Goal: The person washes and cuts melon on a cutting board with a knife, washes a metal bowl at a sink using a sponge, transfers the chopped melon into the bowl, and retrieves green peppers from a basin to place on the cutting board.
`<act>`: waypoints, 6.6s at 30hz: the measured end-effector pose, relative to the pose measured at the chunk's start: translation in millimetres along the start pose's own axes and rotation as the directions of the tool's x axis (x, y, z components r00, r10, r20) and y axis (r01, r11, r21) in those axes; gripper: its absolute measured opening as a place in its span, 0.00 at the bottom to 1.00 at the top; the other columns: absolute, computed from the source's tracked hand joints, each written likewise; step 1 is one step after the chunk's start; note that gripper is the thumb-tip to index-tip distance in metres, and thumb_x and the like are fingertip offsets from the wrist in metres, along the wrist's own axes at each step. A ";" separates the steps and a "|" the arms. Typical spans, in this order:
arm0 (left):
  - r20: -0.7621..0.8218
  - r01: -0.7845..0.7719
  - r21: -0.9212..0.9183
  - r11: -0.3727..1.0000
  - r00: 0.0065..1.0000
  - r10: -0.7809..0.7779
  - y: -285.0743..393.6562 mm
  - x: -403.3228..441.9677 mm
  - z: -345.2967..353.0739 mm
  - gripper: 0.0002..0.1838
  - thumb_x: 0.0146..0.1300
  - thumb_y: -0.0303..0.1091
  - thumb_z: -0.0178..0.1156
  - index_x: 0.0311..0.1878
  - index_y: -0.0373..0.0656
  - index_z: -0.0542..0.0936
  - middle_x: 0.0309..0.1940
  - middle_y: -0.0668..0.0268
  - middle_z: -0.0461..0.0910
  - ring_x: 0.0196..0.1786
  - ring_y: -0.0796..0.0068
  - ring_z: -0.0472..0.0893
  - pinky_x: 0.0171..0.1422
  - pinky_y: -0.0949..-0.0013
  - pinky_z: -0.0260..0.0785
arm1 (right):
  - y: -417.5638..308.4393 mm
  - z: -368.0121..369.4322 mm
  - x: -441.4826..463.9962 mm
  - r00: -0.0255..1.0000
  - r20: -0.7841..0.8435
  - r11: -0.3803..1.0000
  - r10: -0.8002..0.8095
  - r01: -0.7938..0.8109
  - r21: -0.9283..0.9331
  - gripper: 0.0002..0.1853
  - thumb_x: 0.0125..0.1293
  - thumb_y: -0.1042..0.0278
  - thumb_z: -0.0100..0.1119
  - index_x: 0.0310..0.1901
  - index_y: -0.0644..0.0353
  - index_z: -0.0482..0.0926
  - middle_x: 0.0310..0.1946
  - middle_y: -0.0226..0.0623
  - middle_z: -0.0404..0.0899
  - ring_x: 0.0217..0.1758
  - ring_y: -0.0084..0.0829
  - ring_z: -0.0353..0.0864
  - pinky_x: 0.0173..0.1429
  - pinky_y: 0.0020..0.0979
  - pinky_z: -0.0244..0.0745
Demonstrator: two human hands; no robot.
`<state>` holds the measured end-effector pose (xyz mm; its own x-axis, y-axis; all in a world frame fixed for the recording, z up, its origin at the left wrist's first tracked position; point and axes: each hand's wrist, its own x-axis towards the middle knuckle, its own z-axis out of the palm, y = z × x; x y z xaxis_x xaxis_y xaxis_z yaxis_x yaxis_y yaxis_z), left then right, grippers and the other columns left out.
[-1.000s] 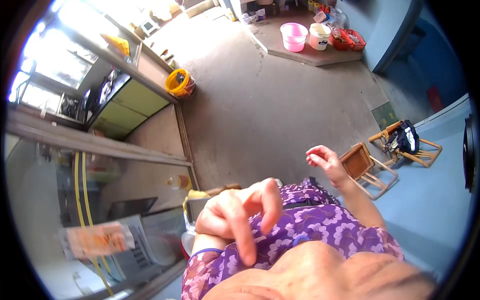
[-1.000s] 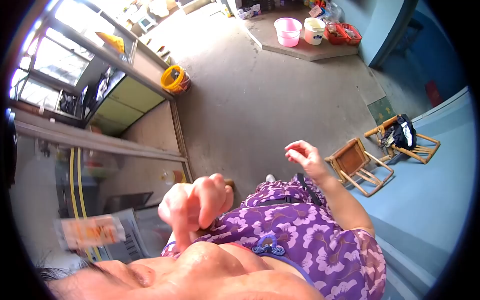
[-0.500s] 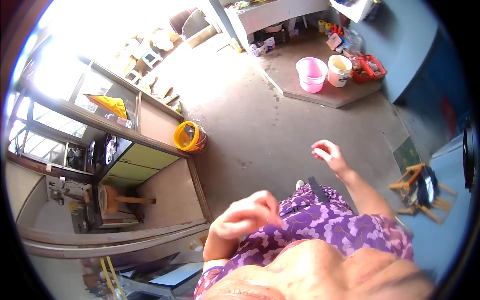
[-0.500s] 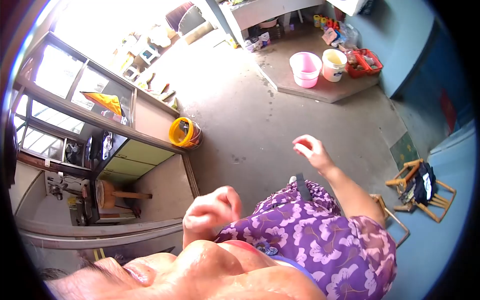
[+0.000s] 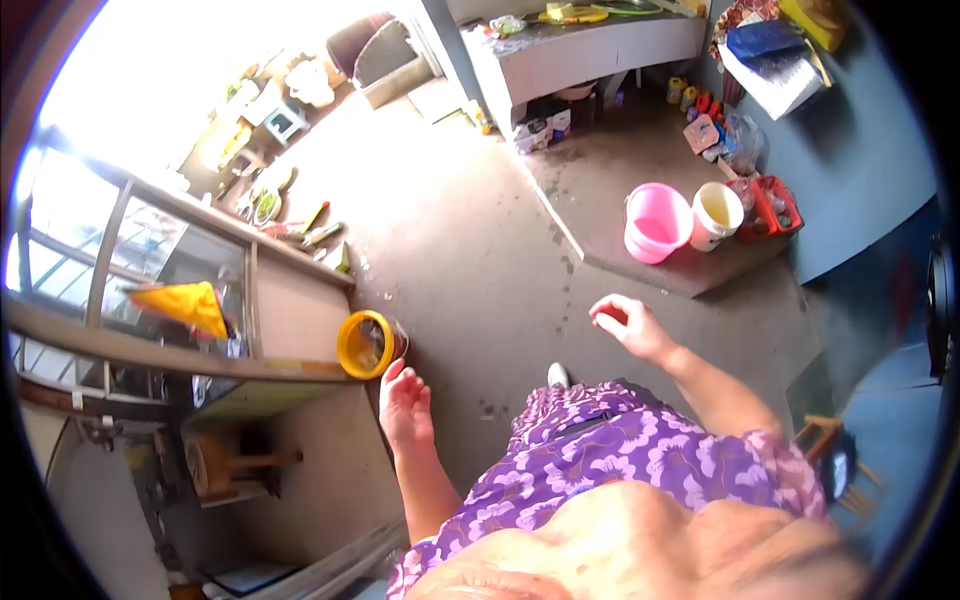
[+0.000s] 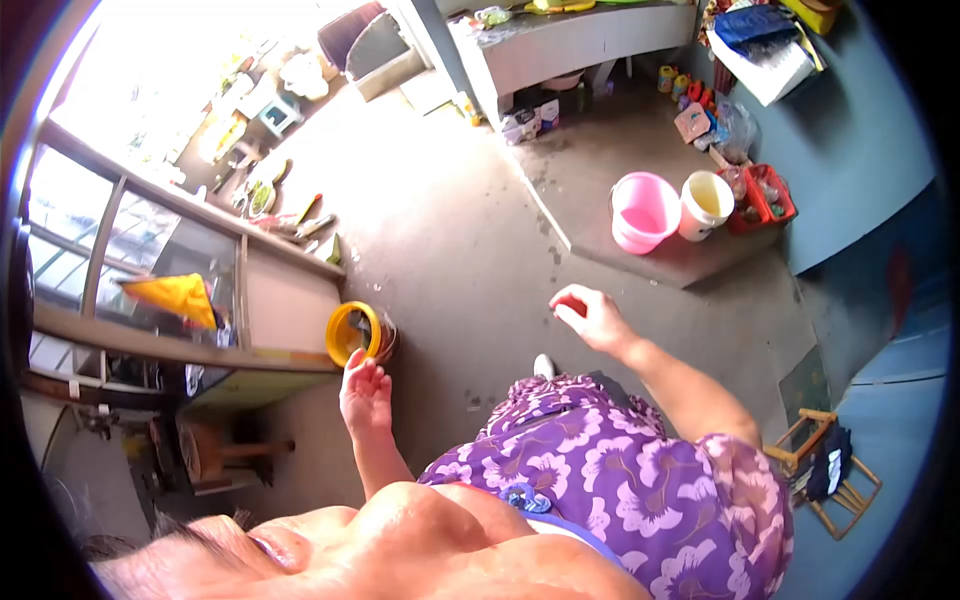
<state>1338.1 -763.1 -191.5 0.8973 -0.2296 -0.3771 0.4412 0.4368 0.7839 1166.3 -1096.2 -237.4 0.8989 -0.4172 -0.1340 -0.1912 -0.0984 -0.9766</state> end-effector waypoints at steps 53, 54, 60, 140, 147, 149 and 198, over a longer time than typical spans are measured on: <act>0.661 -0.710 0.545 -0.446 0.691 -0.292 -416.8 1073.9 1160.7 0.42 0.55 0.56 0.61 0.69 0.46 0.62 0.60 0.57 0.74 0.68 0.59 0.67 0.74 0.41 0.41 | -119.1 -932.6 1105.5 0.751 -0.423 0.670 -0.508 0.035 -0.741 0.19 0.65 0.70 0.60 0.58 0.55 0.72 0.61 0.38 0.65 0.63 0.35 0.69 0.56 0.34 0.71; 0.621 -0.688 0.577 -0.440 0.720 -0.309 -428.6 1084.9 1161.5 0.40 0.55 0.56 0.61 0.68 0.45 0.64 0.56 0.56 0.77 0.64 0.57 0.71 0.72 0.43 0.46 | -117.9 -981.4 1139.8 0.674 -0.372 0.544 -0.638 0.054 -0.837 0.18 0.68 0.66 0.57 0.58 0.56 0.72 0.61 0.38 0.67 0.63 0.36 0.70 0.59 0.36 0.70; 0.413 -0.492 0.825 -0.280 0.861 -0.296 -454.9 1079.1 1195.2 0.33 0.54 0.53 0.66 0.58 0.40 0.74 0.45 0.51 0.82 0.48 0.53 0.81 0.53 0.57 0.72 | -127.1 -1196.2 1324.0 0.656 -0.507 0.633 -0.559 -0.057 -0.772 0.24 0.73 0.57 0.48 0.67 0.51 0.62 0.70 0.45 0.51 0.69 0.45 0.62 0.65 0.39 0.65; -0.444 0.241 0.232 0.942 0.888 -0.118 -538.5 1034.7 1273.9 0.20 0.71 0.45 0.51 0.51 0.35 0.72 0.41 0.57 0.79 0.41 0.67 0.81 0.43 0.66 0.75 | 150.5 -906.1 1407.2 0.748 0.576 0.633 -0.329 0.627 -0.454 0.24 0.61 0.75 0.55 0.61 0.57 0.70 0.57 0.39 0.75 0.62 0.38 0.72 0.66 0.39 0.64; -0.332 0.308 0.925 0.223 0.940 0.080 -550.5 1061.7 1210.6 0.32 0.64 0.55 0.53 0.52 0.30 0.69 0.40 0.40 0.80 0.45 0.40 0.79 0.52 0.49 0.69 | 154.4 -792.4 1436.4 0.706 0.701 0.401 0.100 0.616 -0.677 0.26 0.61 0.65 0.61 0.61 0.56 0.69 0.57 0.43 0.76 0.66 0.37 0.68 0.75 0.46 0.45; -0.300 0.300 0.946 0.121 0.954 -0.019 -534.7 1067.6 1220.1 0.34 0.64 0.57 0.52 0.54 0.31 0.67 0.40 0.40 0.80 0.45 0.41 0.80 0.54 0.47 0.67 | 133.7 -802.8 1437.7 0.730 0.661 0.479 0.173 0.524 -0.704 0.26 0.60 0.64 0.63 0.60 0.57 0.69 0.54 0.44 0.77 0.65 0.37 0.70 0.74 0.45 0.47; 0.482 0.130 0.488 0.863 0.784 -0.391 -722.8 1136.1 1580.2 0.51 0.55 0.41 0.69 0.74 0.45 0.47 0.65 0.59 0.59 0.65 0.60 0.65 0.69 0.59 0.57 | 137.0 -1226.3 1423.1 0.825 -0.040 0.714 0.564 -0.463 0.526 0.31 0.71 0.40 0.44 0.61 0.61 0.69 0.54 0.42 0.77 0.58 0.39 0.76 0.60 0.33 0.71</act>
<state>2014.3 -2714.1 -407.2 0.5234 -0.7702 -0.3645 0.4902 -0.0776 0.8681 1935.7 -2811.4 -355.5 0.6177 -0.4357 -0.6547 -0.3453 0.5977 -0.7236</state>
